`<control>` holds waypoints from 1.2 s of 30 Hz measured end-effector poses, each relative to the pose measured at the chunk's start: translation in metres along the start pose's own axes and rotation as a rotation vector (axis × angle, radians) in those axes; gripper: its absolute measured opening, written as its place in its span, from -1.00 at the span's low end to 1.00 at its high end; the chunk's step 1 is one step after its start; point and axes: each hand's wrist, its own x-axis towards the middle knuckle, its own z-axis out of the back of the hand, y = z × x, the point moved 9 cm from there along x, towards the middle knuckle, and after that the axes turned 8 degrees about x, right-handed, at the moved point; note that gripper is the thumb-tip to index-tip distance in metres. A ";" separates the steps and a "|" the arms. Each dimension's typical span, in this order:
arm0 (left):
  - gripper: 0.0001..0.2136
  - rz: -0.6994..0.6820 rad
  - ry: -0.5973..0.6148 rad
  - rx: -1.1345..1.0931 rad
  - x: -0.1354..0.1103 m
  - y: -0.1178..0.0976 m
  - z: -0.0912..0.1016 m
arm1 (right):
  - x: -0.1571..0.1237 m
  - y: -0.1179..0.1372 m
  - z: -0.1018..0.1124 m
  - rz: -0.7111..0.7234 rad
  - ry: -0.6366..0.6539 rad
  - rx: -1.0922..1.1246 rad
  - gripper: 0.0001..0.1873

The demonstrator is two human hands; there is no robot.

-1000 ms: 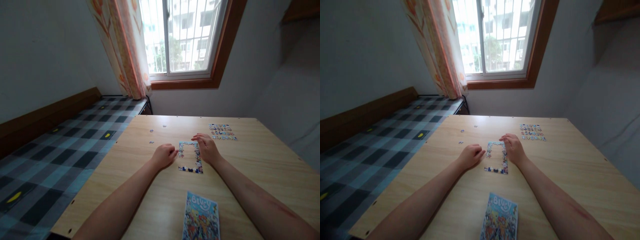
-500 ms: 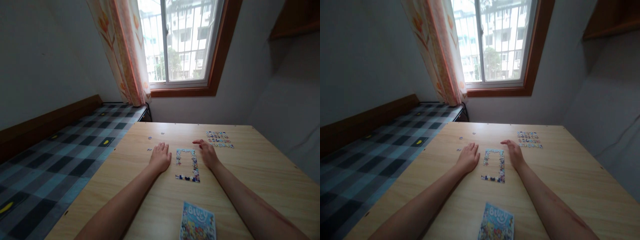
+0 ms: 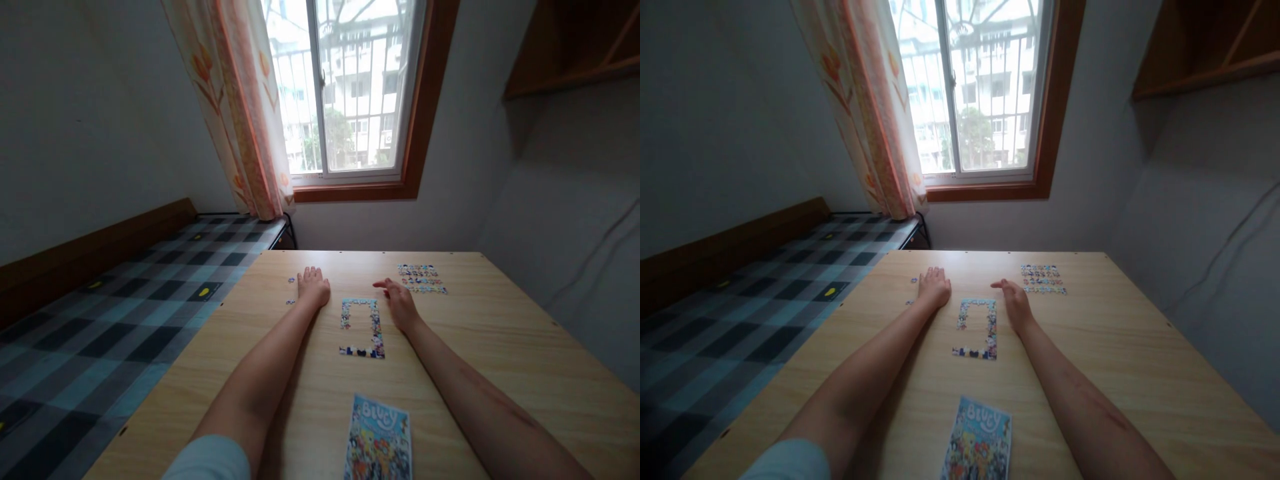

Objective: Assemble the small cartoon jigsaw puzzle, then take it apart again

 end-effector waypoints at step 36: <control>-0.85 -0.016 0.114 -0.578 -0.059 0.028 0.034 | -0.035 0.015 0.008 -0.234 -0.100 0.134 -0.52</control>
